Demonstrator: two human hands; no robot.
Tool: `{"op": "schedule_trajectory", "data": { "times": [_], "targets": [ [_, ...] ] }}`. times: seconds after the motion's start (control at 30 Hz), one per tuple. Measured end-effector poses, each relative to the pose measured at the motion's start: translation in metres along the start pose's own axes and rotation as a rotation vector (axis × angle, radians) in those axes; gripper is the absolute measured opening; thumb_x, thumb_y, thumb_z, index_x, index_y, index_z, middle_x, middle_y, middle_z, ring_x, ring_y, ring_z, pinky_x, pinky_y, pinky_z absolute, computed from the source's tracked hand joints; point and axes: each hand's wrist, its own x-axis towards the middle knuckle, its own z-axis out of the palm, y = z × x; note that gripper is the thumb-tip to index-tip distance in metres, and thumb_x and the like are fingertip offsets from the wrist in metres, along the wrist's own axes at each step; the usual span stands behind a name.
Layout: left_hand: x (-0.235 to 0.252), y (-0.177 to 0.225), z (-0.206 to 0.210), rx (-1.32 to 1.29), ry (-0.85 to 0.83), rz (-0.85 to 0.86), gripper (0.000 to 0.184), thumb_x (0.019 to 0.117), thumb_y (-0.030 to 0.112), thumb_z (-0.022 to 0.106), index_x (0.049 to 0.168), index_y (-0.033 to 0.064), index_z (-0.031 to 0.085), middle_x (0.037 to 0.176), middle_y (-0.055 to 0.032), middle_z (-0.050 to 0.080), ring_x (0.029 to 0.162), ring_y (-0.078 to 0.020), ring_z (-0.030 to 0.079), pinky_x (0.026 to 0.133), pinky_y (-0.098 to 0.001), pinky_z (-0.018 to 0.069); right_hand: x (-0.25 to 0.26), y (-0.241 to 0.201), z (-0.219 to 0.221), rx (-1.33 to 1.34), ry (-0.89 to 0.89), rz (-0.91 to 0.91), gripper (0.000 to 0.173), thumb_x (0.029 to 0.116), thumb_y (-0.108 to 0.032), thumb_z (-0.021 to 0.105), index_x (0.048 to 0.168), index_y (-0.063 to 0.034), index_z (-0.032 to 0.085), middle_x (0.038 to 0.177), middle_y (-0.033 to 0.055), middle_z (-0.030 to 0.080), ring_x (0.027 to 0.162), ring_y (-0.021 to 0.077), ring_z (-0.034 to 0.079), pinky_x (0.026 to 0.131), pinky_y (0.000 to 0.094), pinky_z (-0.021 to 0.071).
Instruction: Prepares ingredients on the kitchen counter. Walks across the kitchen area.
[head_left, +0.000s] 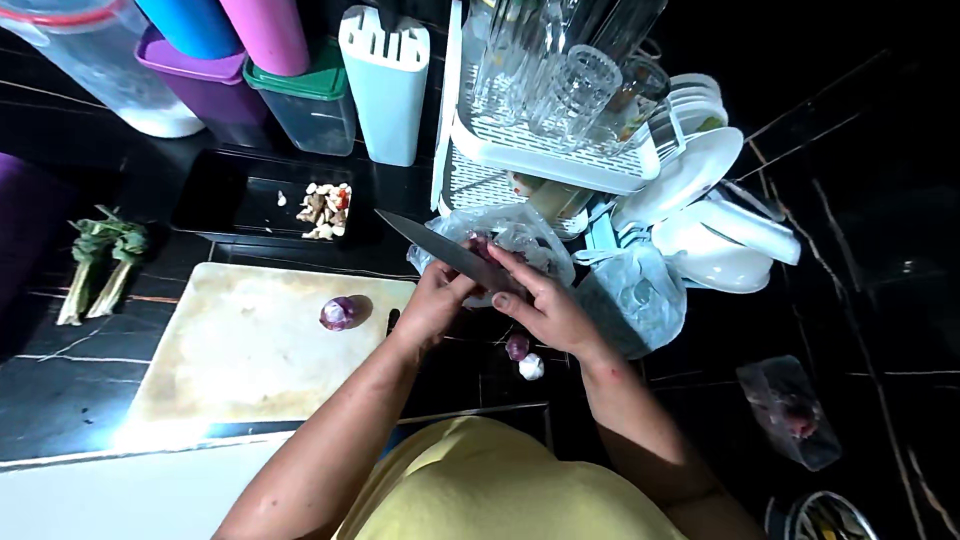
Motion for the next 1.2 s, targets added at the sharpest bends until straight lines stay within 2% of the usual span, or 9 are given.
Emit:
{"op": "schedule_trajectory", "data": {
  "times": [0.17,0.3,0.43,0.57,0.67,0.8,0.93,1.03,1.2],
  "targets": [
    [-0.001,0.003,-0.004,-0.001,-0.031,-0.003,0.039,0.0959,0.01,0.063,0.134,0.0065,0.059,0.107,-0.004,0.071,0.085,-0.0105,0.068,0.075,-0.0271,0.059,-0.004,0.004,-0.002,0.024,-0.03,-0.004,0.063,0.1032,-0.039,0.06,0.158,-0.0123,0.042,0.122,0.0098,0.069,0.092,0.0067,0.066,0.084,0.028,0.057],
    [-0.004,0.005,-0.004,0.07,-0.017,0.018,0.032,0.0924,0.008,0.067,0.124,0.0085,0.064,0.097,-0.0023,0.071,0.078,-0.0086,0.066,0.071,-0.0246,0.0573,-0.005,0.008,0.006,-0.017,0.004,-0.035,0.061,0.1034,-0.039,0.06,0.156,-0.0121,0.045,0.142,0.0109,0.062,0.121,0.0128,0.064,0.103,0.0348,0.0541],
    [-0.007,0.0,-0.004,0.086,0.016,0.022,0.013,0.0927,0.007,0.063,0.104,0.0081,0.068,0.082,-0.0014,0.069,0.069,-0.0093,0.064,0.067,-0.0266,0.0573,-0.005,0.01,0.008,-0.07,0.062,-0.018,0.055,0.1035,-0.042,0.059,0.153,-0.0183,0.052,0.135,0.0109,0.065,0.116,0.0162,0.066,0.099,0.0402,0.0558],
    [-0.009,0.003,-0.009,0.152,-0.033,-0.017,0.029,0.0954,0.009,0.061,0.125,0.0071,0.062,0.095,-0.0031,0.07,0.075,-0.0096,0.065,0.069,-0.0255,0.0577,-0.008,0.004,0.0,0.279,-0.019,0.167,0.048,0.105,-0.03,0.057,0.15,-0.0152,0.054,0.085,-0.0003,0.063,0.057,0.0026,0.048,0.053,0.0212,0.0449],
    [-0.01,0.008,-0.011,0.083,-0.07,-0.062,0.043,0.0978,0.008,0.058,0.141,0.0088,0.054,0.108,-0.0085,0.069,0.083,-0.0142,0.068,0.074,-0.0293,0.0597,-0.007,0.009,-0.011,0.479,0.04,0.309,0.04,0.1064,-0.032,0.048,0.139,-0.0109,0.058,0.063,-0.0037,0.049,0.046,0.0038,0.042,0.045,0.0208,0.0417],
    [-0.013,0.008,-0.012,-0.195,-0.016,-0.121,0.045,0.1009,0.009,0.054,0.145,0.015,0.048,0.112,-0.012,0.068,0.088,-0.0188,0.071,0.08,-0.033,0.062,-0.001,0.02,-0.022,0.406,0.202,0.374,0.033,0.11,-0.037,0.039,0.114,-0.0105,0.059,0.064,-0.0028,0.046,0.046,0.0059,0.04,0.045,0.0213,0.0408],
    [-0.015,0.002,-0.012,-0.549,0.145,-0.262,0.03,0.1094,0.029,0.046,0.13,0.0096,0.056,0.111,-0.0128,0.071,0.089,-0.0187,0.075,0.077,-0.0281,0.064,-0.01,0.011,-0.014,0.367,0.128,0.313,0.052,0.109,-0.034,0.041,0.159,-0.0193,0.037,0.073,-0.0002,0.05,0.049,0.0085,0.043,0.046,0.0239,0.0423],
    [-0.015,-0.003,-0.01,-0.614,0.17,-0.351,0.052,0.1069,0.055,0.037,0.124,0.0108,0.058,0.107,-0.0099,0.071,0.083,-0.0159,0.073,0.074,-0.0273,0.0626,-0.015,0.003,0.001,0.311,0.031,0.146,0.06,0.1064,-0.032,0.05,0.163,-0.0197,0.032,0.082,0.0017,0.055,0.054,0.0071,0.046,0.05,0.0245,0.0444],
    [-0.018,-0.003,-0.004,-0.6,0.109,-0.37,0.068,0.1069,0.061,0.02,0.116,0.009,0.063,0.093,-0.0098,0.07,0.078,-0.0166,0.071,0.067,-0.0295,0.0614,-0.015,-0.001,0.02,0.045,-0.076,-0.054,0.07,0.1028,-0.041,0.061,0.161,-0.0132,0.034,0.134,0.0107,0.066,0.109,0.0118,0.068,0.096,0.0358,0.0576]
  ]
}}
